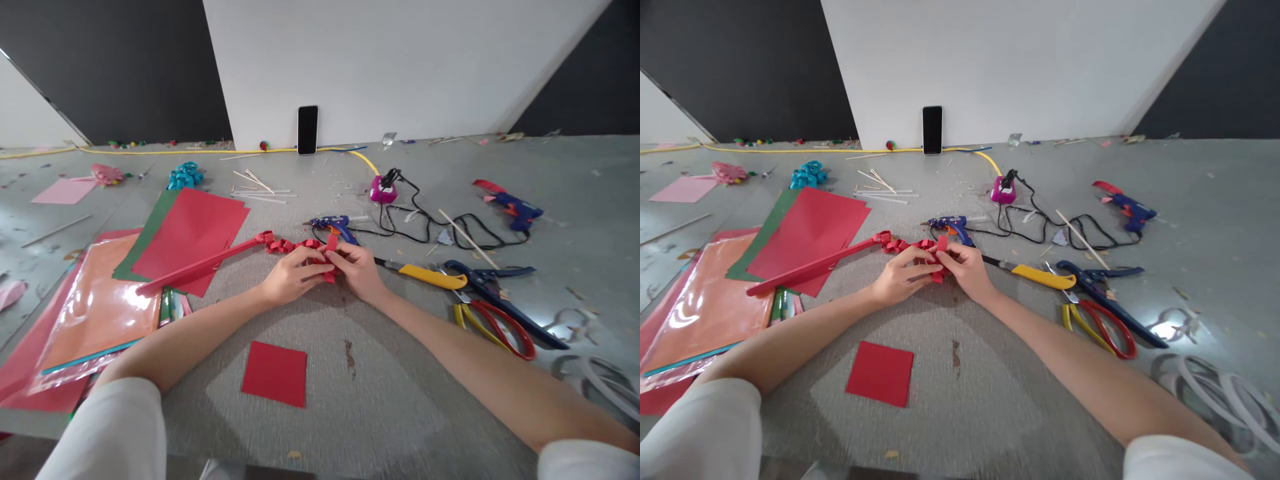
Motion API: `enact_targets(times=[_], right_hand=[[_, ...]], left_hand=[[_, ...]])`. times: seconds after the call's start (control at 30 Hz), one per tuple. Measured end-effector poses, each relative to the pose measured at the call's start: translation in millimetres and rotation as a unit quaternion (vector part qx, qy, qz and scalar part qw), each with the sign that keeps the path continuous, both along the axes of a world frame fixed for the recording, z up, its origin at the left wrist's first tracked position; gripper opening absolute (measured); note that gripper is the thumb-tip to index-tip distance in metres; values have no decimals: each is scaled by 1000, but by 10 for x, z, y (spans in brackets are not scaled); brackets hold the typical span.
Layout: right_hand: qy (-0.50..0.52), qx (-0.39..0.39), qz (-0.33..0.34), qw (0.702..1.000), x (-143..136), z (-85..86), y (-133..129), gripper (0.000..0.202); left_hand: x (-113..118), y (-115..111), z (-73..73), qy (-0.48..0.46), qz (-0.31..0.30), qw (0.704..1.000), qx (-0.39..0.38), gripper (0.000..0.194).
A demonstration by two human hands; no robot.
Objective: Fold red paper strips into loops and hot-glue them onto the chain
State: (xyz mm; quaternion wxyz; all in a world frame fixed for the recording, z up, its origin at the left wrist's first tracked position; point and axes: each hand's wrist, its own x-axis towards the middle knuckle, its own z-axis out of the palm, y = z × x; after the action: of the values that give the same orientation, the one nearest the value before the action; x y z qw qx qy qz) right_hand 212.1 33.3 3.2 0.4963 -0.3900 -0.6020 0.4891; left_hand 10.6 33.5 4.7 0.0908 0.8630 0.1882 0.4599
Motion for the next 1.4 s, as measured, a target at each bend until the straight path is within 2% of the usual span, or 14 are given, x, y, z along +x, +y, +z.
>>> enact_targets(times=[0.1,0.23,0.4,0.53,0.63,0.87,1.4], right_hand=[[-3,-9,-1,1000,17,-48,21,33],[1,-27,-35,999,22,-81,40,37],[-28,-2,-54,998,-8,8,13,38],[-42,-2,-38,998,-21,78,-20,37],[-24,-14,-22,999,-9,53,-26,36],[16,-30,-13,999,26,-62,8,34],[15,-12,-18,1000,14,-23,-3,29]], left_hand=[[-5,-5,13,-4,2,1000,3,20],[-4,-10,29,-16,11,1000,-7,19],[2,11,23,-20,7,1000,-3,19],[5,30,-1,-3,-11,1000,11,25],[7,30,-18,-6,2,1000,1,29],[11,30,-10,-9,7,1000,4,22],[7,54,-33,-18,-11,1000,-13,25]])
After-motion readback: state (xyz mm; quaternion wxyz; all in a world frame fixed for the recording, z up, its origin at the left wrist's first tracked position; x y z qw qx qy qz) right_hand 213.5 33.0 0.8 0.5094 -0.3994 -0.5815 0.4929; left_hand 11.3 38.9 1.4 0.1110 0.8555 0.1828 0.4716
